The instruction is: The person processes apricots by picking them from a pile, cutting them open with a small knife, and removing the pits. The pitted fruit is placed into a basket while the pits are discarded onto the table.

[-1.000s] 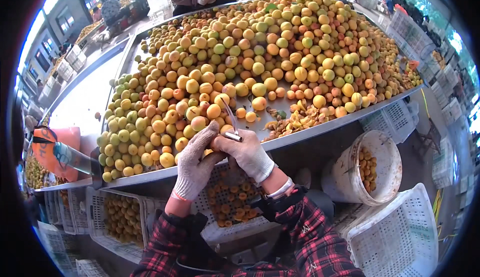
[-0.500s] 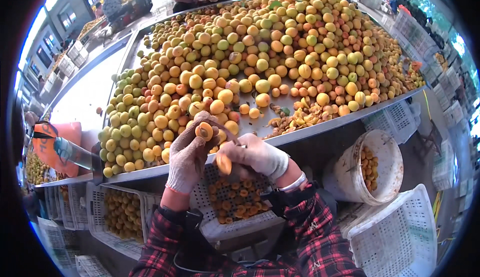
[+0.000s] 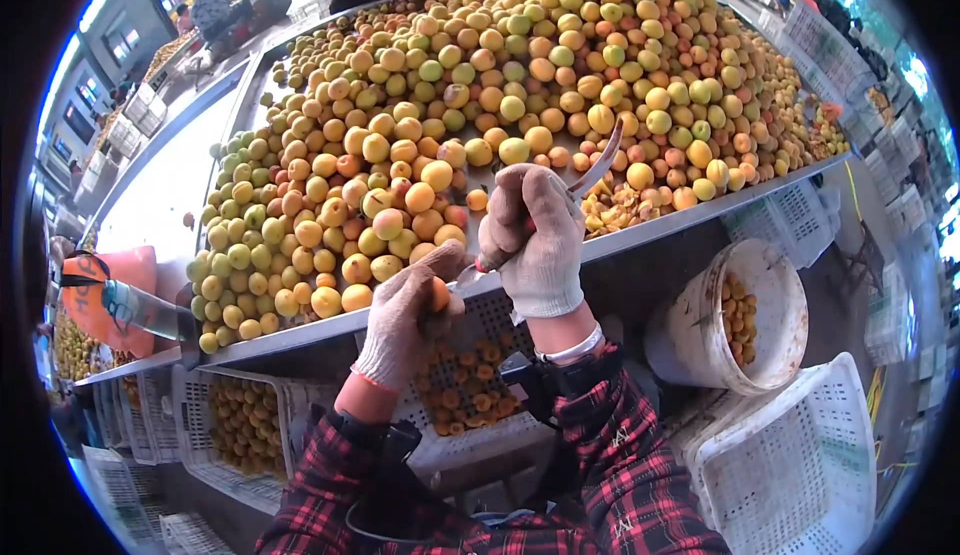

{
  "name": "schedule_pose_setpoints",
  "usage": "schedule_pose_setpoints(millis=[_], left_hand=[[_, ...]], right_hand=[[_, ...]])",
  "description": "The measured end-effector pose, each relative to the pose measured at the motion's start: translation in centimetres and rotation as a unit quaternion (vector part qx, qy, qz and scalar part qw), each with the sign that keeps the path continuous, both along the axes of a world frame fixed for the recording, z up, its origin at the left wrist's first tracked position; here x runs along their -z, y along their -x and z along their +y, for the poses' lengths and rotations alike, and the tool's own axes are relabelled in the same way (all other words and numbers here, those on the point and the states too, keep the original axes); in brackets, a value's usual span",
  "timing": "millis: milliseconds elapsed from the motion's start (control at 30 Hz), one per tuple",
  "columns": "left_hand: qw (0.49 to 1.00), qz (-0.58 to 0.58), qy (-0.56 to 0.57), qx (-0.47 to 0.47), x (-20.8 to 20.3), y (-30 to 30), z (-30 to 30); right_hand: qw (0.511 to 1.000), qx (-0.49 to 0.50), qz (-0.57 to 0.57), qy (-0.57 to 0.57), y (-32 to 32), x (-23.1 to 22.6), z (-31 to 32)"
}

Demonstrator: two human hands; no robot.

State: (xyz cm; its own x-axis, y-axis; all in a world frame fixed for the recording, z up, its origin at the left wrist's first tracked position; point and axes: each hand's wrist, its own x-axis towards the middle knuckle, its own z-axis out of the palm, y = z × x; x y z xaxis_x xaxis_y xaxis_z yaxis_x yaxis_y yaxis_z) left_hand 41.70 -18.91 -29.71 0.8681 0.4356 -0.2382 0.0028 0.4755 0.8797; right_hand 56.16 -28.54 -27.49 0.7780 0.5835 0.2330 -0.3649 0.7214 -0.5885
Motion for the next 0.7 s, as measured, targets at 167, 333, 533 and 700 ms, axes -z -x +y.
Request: schedule_pose_setpoints(millis=[167,333,533,700], left_hand=[[0.998,0.04,-0.053,0.018,-0.2,-0.4,-0.7],[0.997,-0.007,-0.078,-0.024,0.8,-0.5,-1.0],[0.989,-0.056,-0.12,-0.06,1.2,-0.6,-0.9],[0.988,-0.033,-0.152,-0.024,0.1,-0.3,-0.9]], right_hand=[[0.998,0.043,-0.009,0.035,0.3,-0.1,0.3],[0.999,-0.008,0.038,0.007,1.5,0.0,1.0],[1.0,-0.024,0.0,-0.008,2.0,-0.1,1.1],[0.999,-0.032,-0.039,0.014,2.6,-1.1,0.8]])
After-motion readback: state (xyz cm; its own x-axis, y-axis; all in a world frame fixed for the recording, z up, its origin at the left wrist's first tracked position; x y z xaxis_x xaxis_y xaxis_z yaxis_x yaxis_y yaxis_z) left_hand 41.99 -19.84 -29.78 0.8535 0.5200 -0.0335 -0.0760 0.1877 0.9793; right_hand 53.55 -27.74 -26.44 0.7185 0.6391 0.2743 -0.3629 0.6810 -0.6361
